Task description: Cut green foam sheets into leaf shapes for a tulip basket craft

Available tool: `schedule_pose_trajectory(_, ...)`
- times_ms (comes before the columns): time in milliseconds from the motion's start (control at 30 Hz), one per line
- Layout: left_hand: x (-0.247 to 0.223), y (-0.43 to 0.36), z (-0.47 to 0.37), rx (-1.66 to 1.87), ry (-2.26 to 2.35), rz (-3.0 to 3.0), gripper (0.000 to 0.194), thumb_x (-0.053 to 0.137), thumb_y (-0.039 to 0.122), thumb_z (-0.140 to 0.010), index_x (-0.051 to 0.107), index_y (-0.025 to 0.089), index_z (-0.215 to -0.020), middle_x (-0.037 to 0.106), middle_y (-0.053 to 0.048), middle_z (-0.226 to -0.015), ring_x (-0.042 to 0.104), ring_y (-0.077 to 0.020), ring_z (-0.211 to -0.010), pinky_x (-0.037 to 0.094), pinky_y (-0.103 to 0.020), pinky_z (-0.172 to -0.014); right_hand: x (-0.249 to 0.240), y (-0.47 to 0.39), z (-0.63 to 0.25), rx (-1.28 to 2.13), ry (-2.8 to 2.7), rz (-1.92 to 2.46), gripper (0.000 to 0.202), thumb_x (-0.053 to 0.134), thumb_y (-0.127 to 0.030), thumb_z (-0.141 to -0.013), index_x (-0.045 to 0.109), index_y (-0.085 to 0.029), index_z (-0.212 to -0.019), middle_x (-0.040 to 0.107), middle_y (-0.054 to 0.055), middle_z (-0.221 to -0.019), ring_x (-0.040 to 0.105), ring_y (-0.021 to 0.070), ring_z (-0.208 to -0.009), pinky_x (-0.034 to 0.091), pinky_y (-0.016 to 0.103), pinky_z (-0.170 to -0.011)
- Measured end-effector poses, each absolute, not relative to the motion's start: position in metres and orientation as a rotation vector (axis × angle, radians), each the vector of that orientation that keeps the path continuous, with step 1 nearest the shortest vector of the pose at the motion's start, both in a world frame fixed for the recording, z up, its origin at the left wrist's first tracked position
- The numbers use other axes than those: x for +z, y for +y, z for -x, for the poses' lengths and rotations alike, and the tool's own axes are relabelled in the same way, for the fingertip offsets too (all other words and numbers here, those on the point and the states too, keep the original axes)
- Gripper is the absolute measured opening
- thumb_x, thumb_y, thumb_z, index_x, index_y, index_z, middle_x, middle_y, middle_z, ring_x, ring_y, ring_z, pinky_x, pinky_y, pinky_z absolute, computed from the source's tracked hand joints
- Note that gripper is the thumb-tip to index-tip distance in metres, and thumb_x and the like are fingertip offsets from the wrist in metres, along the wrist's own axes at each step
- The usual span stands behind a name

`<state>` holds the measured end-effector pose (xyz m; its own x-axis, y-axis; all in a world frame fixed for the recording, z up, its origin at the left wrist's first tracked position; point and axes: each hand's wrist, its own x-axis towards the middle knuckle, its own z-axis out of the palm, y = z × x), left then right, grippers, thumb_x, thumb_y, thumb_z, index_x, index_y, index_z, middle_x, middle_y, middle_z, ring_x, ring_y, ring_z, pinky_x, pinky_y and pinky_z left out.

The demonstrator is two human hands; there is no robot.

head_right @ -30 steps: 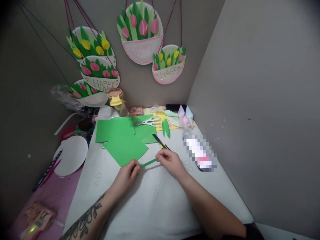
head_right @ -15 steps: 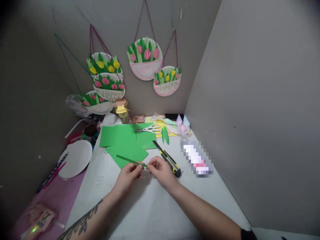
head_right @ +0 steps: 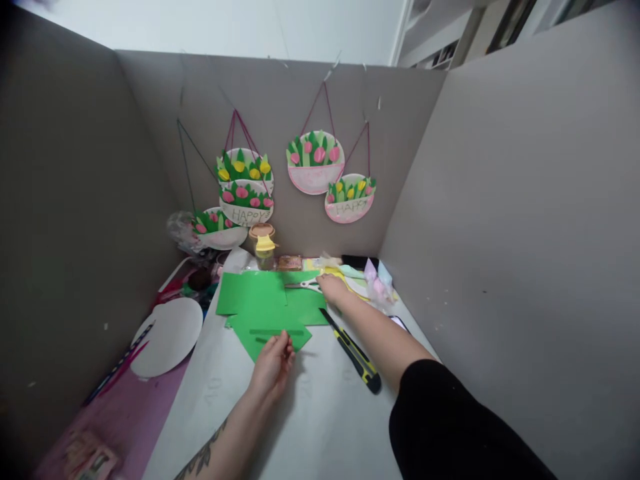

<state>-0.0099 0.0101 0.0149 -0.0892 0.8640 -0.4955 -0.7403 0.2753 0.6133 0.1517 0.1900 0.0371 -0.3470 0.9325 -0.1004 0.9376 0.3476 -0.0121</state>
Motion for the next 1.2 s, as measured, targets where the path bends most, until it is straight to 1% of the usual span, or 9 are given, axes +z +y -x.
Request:
schedule_pose_trajectory(267,0.017,0.016,0.028,1.35,0.939,-0.069,0.026,0.056,0.012,-0.088,0.05,0.013,-0.062,0.053,0.003,-0.054,0.048,-0.0023,-0.043,0.044,-0.012,-0.042,0.056,0.206,-0.157,0.045,2.446,-1.714,0.021,0.064,-0.022,-0.076,0.07,-0.009,-0.091,0.066,0.02,-0.103,0.06,0.0278,-0.098,0.042,0.031,-0.081)
schedule_pose_trajectory(367,0.015,0.02,0.034,1.385,0.929,-0.079,0.024,0.061,0.012,-0.085,0.051,0.013,-0.063,0.055,0.003,-0.057,0.051,-0.0026,-0.047,0.047,-0.012,-0.047,0.07,0.186,-0.178,0.087,2.424,-1.808,0.021,0.064,-0.026,-0.075,0.07,-0.01,-0.087,0.065,0.019,-0.102,0.059,0.0272,-0.095,0.042,0.03,-0.075)
schedule_pose_trajectory(433,0.014,0.021,0.037,1.405,0.922,-0.126,0.024,0.07,0.015,-0.078,0.052,0.013,-0.063,0.056,0.002,-0.058,0.053,-0.0033,-0.051,0.049,-0.013,-0.051,0.074,0.159,-0.19,0.043,2.411,-1.896,0.025,0.059,-0.035,-0.078,0.069,-0.014,-0.086,0.067,0.013,-0.093,0.06,0.0229,-0.083,0.042,0.028,-0.066)
schedule_pose_trajectory(467,0.015,0.021,0.037,1.415,0.917,-0.162,0.026,0.075,0.018,-0.073,0.053,0.013,-0.062,0.056,0.002,-0.058,0.054,-0.0039,-0.053,0.05,-0.014,-0.053,0.074,0.142,-0.194,-0.046,2.42,-1.943,0.029,0.055,-0.042,-0.081,0.067,-0.016,-0.084,0.066,0.008,-0.083,0.059,0.0196,-0.073,0.041,0.026,-0.061)
schedule_pose_trajectory(600,0.026,0.016,0.034,1.498,0.914,-0.302,0.04,0.087,0.032,-0.052,0.054,0.014,-0.065,0.059,0.002,-0.066,0.059,-0.009,-0.066,0.053,-0.02,-0.061,0.054,0.068,-0.187,-1.432,2.624,-2.03,0.05,0.047,-0.066,-0.079,0.056,-0.017,-0.073,0.058,0.002,-0.063,0.053,0.0159,-0.058,0.04,0.026,-0.053)
schedule_pose_trajectory(733,0.053,0.003,0.031,1.547,0.937,-0.383,0.044,0.086,0.038,-0.051,0.053,0.015,-0.068,0.059,0.002,-0.069,0.059,-0.0105,-0.068,0.052,-0.024,-0.063,0.029,0.018,-0.163,-2.031,2.683,-1.677,0.069,0.036,-0.083,-0.075,0.054,-0.017,-0.084,0.057,0.004,-0.071,0.05,0.0135,-0.058,0.041,0.026,-0.055)
schedule_pose_trajectory(900,0.09,0.003,0.031,1.607,1.016,-0.617,0.035,0.079,0.038,-0.061,0.054,0.015,-0.069,0.059,0.002,-0.069,0.058,-0.011,-0.07,0.051,-0.028,-0.07,0.024,0.0,-0.142,-2.23,2.717,-1.363,0.069,0.044,-0.084,-0.071,0.052,-0.018,-0.091,0.054,0.004,-0.081,0.047,0.0127,-0.065,0.04,0.025,-0.057)
schedule_pose_trajectory(1067,0.103,0.027,0.035,1.492,1.07,-0.835,0.034,0.076,0.039,-0.064,0.052,0.016,-0.07,0.068,-0.009,-0.101,0.062,-0.0163,-0.087,0.051,-0.033,-0.077,0.024,-0.008,-0.139,-2.18,2.702,-1.4,0.068,0.044,-0.083,-0.071,0.051,-0.018,-0.091,0.053,0.005,-0.08,0.047,0.0135,-0.066,0.04,0.027,-0.058)
schedule_pose_trajectory(1200,0.103,0.035,0.035,1.333,1.061,-0.866,0.04,0.077,0.04,-0.062,0.046,0.016,-0.069,0.069,-0.012,-0.097,0.065,-0.0208,-0.088,0.052,-0.038,-0.076,0.015,-0.01,-0.143,-2.161,2.693,-1.418,0.066,0.043,-0.08,-0.075,0.052,-0.017,-0.094,0.053,0.005,-0.082,0.047,0.0143,-0.068,0.041,0.027,-0.06)
